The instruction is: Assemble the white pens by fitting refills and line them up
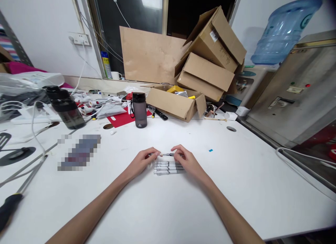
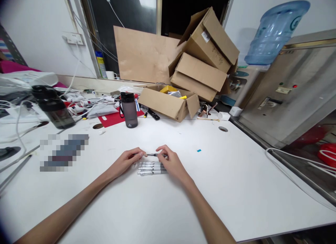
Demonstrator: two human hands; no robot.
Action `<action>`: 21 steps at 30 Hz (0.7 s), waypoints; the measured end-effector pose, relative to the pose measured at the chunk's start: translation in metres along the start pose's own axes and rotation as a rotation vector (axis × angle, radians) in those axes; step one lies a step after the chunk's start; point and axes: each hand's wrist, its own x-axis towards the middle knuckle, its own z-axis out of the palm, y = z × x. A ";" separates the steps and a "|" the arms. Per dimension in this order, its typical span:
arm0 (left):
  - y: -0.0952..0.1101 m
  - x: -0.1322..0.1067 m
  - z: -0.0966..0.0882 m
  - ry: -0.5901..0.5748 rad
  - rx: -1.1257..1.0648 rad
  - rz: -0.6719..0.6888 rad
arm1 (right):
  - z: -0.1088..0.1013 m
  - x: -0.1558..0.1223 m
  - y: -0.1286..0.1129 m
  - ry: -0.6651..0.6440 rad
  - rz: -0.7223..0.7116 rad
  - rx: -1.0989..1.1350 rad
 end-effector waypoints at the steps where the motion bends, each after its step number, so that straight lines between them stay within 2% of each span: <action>1: 0.000 0.000 0.000 0.001 -0.003 0.000 | 0.000 0.000 0.000 0.009 -0.014 0.003; 6: 0.000 0.000 0.000 -0.017 -0.010 0.005 | -0.001 0.000 0.000 -0.047 0.050 0.058; 10: 0.003 0.000 0.000 -0.002 -0.024 -0.003 | 0.000 0.001 0.000 -0.002 -0.032 0.020; 15: 0.005 -0.001 0.001 -0.021 -0.049 0.014 | -0.001 0.000 0.000 -0.054 0.046 0.071; 19: 0.006 -0.002 0.001 -0.014 -0.049 0.016 | -0.002 0.001 -0.001 -0.018 -0.043 0.039; 21: 0.007 -0.002 0.002 -0.017 -0.051 0.026 | -0.002 0.001 -0.001 -0.030 -0.020 0.062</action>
